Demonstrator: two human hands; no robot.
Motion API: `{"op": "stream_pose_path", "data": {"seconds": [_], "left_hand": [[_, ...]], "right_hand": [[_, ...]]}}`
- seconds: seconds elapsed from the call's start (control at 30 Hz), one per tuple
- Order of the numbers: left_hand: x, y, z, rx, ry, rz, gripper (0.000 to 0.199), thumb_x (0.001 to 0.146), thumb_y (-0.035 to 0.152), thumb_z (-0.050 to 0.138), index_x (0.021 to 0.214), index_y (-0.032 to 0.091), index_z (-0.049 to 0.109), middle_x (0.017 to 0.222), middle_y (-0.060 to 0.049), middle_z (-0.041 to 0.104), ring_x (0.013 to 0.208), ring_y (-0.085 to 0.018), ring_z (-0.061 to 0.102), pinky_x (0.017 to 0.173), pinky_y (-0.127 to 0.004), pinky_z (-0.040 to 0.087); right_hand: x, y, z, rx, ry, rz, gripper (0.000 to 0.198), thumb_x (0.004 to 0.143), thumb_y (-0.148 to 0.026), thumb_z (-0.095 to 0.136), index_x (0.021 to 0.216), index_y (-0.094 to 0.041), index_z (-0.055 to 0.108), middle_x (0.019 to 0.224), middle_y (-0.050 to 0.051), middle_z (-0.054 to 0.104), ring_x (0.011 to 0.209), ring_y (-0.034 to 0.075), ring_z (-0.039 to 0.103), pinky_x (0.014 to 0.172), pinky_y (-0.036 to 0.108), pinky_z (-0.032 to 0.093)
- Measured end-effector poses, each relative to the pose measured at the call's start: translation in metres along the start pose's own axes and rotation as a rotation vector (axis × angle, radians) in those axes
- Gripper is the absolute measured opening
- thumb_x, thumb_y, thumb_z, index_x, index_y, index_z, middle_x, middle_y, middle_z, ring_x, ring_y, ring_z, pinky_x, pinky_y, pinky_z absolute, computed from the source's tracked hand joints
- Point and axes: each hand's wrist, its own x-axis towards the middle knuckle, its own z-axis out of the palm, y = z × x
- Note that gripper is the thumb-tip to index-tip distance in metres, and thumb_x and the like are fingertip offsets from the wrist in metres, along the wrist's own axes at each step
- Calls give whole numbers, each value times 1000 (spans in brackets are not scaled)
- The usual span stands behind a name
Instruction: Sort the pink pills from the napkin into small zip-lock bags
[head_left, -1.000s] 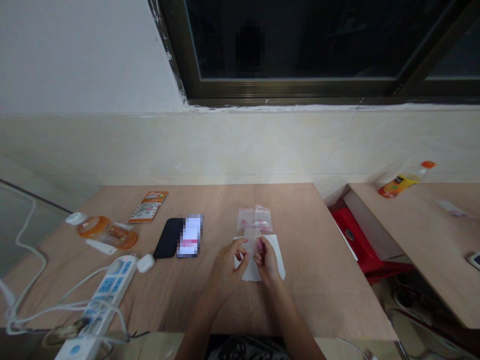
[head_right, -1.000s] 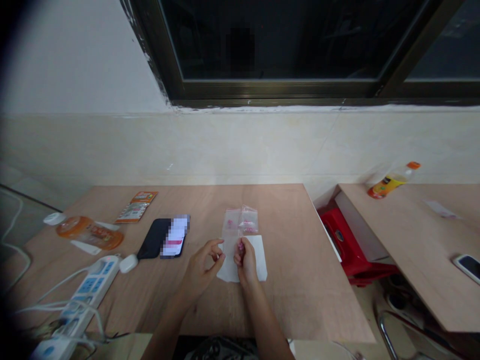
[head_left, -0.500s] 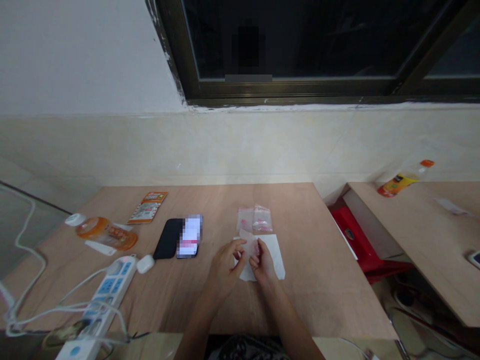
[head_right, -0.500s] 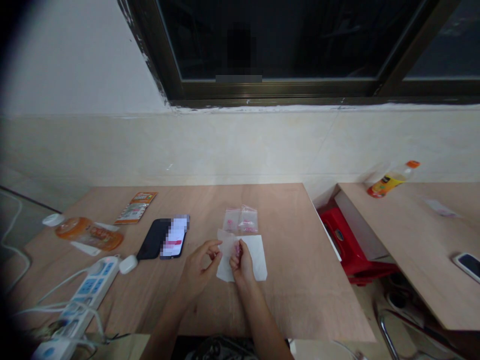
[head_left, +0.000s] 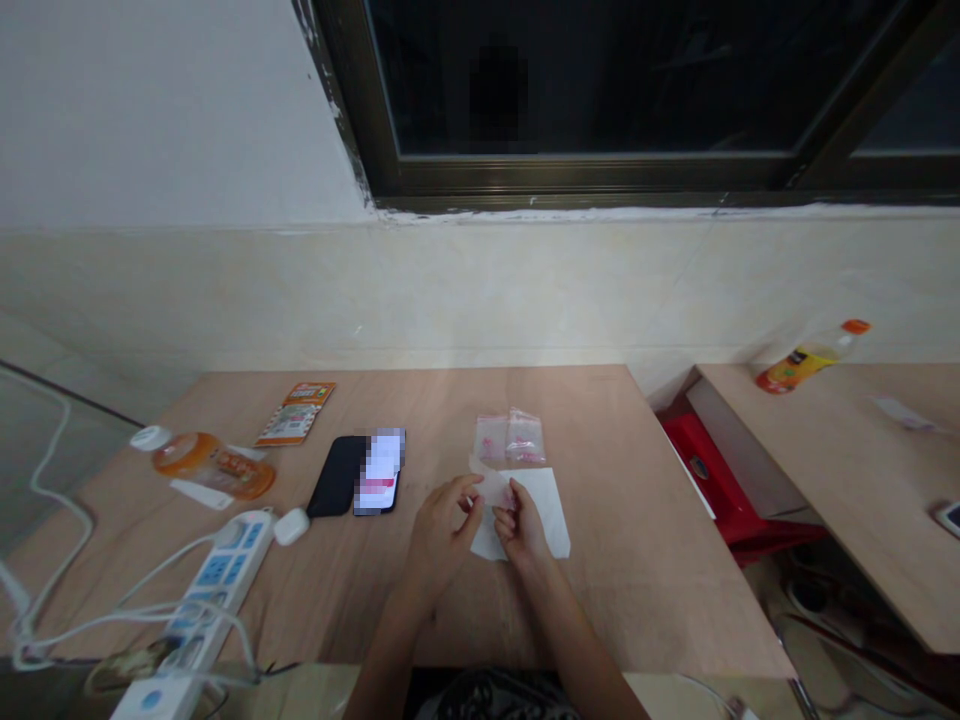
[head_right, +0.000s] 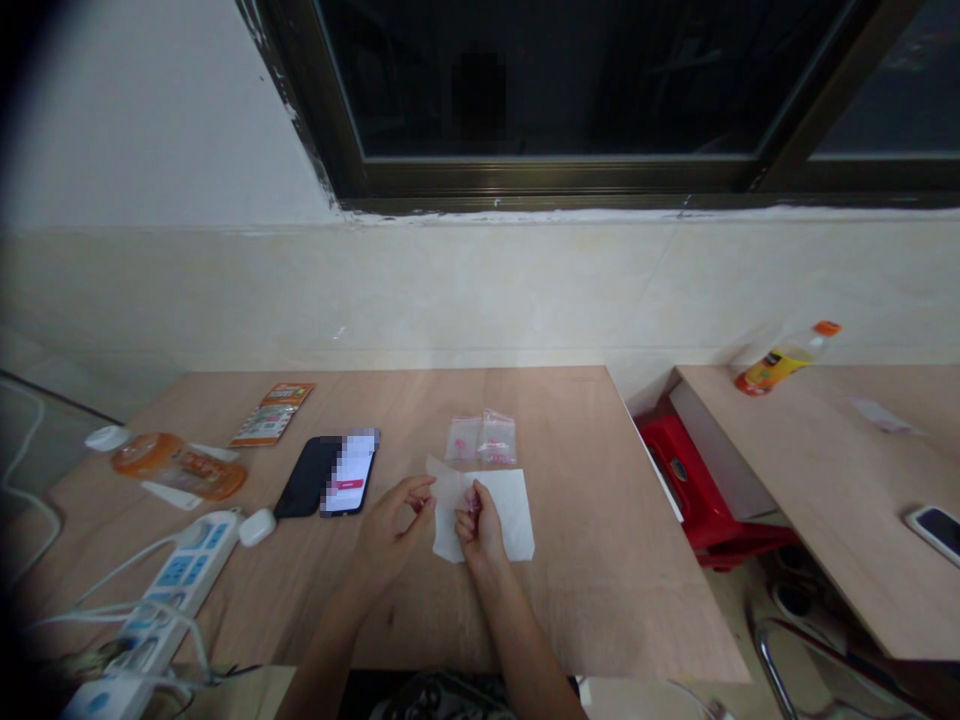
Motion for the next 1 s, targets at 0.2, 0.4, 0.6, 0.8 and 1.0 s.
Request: {"op": "stream_pose_path", "data": {"seconds": [0.2,0.4,0.6,0.8,1.0], "left_hand": [[2,1,-7,-11,50,-48,22,86,26,54,105,20,64,76,1,69,70,-14,66,75,-28,53],[-1,-18,-17,-1,180,-107,22,88,32,51,92,21,69,89,-4,72,84,-18,68,79,-30,55],[-12,-57,-3,16,326,-231,32,87,40,50,96,19,73,100,-8,72,97,-23,67,86,-37,55],[-46,-85,27,127,173,-377,39,84,39,50,114,20,66,115,-10,68,113,-27,62,97,-45,50],[-72,-79,27,316,-133,-402,39,86,35,50,116,16,65,101,-12,70,98,-27,66,90,-44,52]], "right_hand": [[2,-2,-6,-18,-70,-22,33,78,-35,65,64,-21,38,45,-13,33,32,1,16,30,12,8],[19,-24,-16,-375,-7,-374,43,79,-53,58,59,-22,36,48,-10,34,36,5,19,34,19,13],[35,-42,-24,-1314,27,-872,55,87,-63,42,52,-21,39,50,-3,44,51,12,42,51,25,28],[30,-34,-24,-2055,-12,-833,42,98,-36,38,69,-18,62,78,6,70,71,15,60,62,24,32],[26,-31,-23,-2221,-44,-824,37,100,-34,39,79,-19,66,86,6,72,77,16,64,65,24,36]]}}
